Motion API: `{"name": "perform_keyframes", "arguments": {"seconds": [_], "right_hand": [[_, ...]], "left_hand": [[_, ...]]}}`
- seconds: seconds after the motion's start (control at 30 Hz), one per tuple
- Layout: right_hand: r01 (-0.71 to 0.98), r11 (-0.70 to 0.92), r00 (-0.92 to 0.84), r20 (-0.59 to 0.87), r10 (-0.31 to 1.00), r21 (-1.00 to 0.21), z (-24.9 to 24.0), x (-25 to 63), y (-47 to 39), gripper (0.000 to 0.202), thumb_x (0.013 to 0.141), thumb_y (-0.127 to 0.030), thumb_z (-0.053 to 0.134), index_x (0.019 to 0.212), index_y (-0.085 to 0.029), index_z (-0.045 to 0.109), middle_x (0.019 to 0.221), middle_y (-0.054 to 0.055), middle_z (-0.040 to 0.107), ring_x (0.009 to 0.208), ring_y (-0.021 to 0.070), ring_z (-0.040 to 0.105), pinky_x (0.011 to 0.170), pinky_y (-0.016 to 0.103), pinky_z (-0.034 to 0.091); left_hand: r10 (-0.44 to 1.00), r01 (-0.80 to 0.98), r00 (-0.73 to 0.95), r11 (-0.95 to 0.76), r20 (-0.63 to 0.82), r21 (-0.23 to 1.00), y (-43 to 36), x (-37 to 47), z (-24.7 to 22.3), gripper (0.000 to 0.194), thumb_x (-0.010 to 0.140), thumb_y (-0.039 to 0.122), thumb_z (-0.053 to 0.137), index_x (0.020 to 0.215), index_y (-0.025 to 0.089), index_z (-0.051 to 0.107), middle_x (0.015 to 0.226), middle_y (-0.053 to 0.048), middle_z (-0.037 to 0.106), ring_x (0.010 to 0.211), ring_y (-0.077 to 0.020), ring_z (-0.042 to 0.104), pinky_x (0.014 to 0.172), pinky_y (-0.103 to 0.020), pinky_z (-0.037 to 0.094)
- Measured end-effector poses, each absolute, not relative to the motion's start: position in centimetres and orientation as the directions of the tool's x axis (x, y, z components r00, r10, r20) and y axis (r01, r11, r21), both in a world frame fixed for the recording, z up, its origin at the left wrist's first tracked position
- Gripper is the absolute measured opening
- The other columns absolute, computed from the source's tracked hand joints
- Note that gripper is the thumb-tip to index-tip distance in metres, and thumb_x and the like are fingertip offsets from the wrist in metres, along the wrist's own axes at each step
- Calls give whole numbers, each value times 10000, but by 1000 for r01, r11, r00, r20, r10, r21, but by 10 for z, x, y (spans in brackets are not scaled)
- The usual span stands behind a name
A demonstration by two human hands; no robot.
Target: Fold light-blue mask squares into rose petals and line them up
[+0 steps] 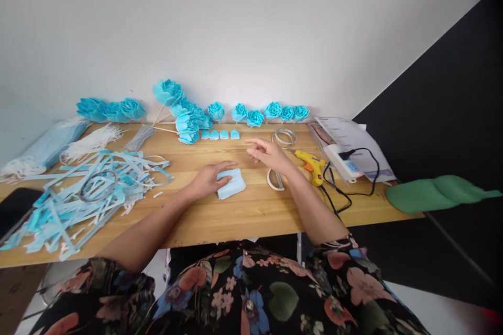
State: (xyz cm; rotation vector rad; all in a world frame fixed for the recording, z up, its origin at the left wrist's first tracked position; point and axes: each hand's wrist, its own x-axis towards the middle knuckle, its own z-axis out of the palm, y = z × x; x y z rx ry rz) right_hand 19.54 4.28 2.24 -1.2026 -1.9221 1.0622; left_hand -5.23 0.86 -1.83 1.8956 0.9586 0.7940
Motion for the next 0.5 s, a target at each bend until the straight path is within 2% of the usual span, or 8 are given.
{"name": "perform_keyframes", "arguments": {"seconds": [0.07,0.13,0.2,0.3,0.5], "right_hand": [[540,310,-333,139,933,-783,27,202,55,402,887,-413,599,1225,-205,665,933,45,736,737,159,678,714,289,535],[702,311,-283,149,947,-640,27,210,72,344,863,-343,634,1175,-207,690,999,59,750,872,198,693,819,326,519],[840,183,-138,126,982,-510,24,218,90,321,869,-312,626,1171,-220,688,1021,58,757,951,220,692,871,345,504],[887,55,-5,109,994,-458,16,226,113,320,886,-333,607,1140,-161,697,1061,132,746,999,275,686,881,387,500],[907,-9,36,57,998,-422,4,216,142,476,849,-465,660,1195,-138,650,1128,161,730,1048,290,678,871,349,497]], "left_hand": [[851,362,495,-385,175,849,10,-51,-20,413,800,260,672,1212,258,703,1290,-74,679,1159,-316,639,1044,-450,446],[861,391,466,-407,203,826,12,-51,-22,405,798,273,677,1202,262,711,1271,-80,690,1128,-319,650,1035,-459,447],[872,396,437,-406,220,824,14,-52,-24,420,794,288,687,1213,263,705,1247,-85,700,1084,-311,663,1020,-456,454],[883,381,417,-384,214,841,16,-53,-25,448,794,293,688,1240,253,688,1199,-90,719,1019,-296,679,972,-441,481],[878,376,414,-404,239,834,17,-54,-29,437,802,302,686,1236,251,682,1157,-87,734,1003,-287,693,940,-417,503]]}}
